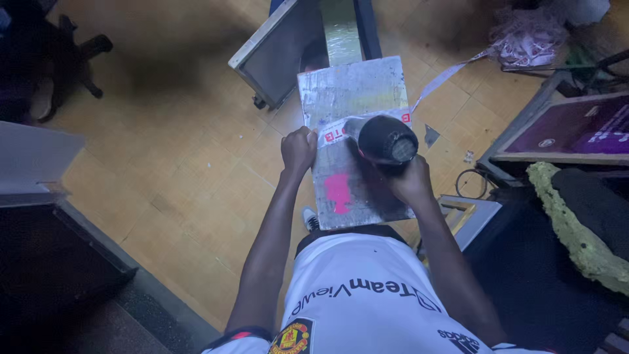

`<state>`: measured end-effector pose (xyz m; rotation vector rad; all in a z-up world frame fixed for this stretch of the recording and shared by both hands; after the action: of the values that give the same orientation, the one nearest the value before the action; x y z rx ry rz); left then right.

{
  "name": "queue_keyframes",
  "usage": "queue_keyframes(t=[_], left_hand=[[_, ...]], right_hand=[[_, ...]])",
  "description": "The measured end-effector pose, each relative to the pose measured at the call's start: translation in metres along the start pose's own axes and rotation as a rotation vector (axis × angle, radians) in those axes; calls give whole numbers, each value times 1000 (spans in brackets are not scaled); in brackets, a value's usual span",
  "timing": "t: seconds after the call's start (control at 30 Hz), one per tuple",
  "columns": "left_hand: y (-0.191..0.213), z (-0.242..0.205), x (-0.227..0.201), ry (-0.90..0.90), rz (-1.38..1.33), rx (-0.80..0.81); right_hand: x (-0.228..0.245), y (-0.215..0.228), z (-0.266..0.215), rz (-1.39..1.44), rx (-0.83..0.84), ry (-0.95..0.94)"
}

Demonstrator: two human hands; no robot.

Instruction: The person uses a heat gun to apply heat to a strip of white tape with red text placed on a flat surface. The person holds the heat gun in the right hand and moves it back and forth over the tape while the left hand stabilizes the tape.

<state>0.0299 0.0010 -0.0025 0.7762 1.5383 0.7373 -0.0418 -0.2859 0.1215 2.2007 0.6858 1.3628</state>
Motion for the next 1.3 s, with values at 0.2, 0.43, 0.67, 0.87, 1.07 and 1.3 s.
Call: queue_keyframes(t=[0.2,0.43,0.67,0.87,1.07,1.3], left_hand=[[-3,0,2,8,31,-2],[-1,1,3,9,6,-3],[2,3,6,-30,-1,19],[-7,6,13,-34,6,44],[0,5,5,-29,15,56],[4,0,-4,-21,89,-4]], right_hand=[[35,3,0,363,134,-212],[58,14,-15,100,53,-108],[52,7,-22,-31,38,49],[60,11,-30,-71,-7,-8],[48,5,-24,42,-79,1],[93,7,-40,96,93,64]])
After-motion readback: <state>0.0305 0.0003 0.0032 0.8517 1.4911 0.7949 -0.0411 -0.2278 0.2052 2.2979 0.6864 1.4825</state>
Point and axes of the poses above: each hand's wrist, its own z-axis towards the middle knuckle, its own y-axis out of the back of the hand, x = y × z, the point moved 3 cm from there along z, towards the middle knuckle, and after that the axes turned 1 degree about x, right-handed, at the moved point
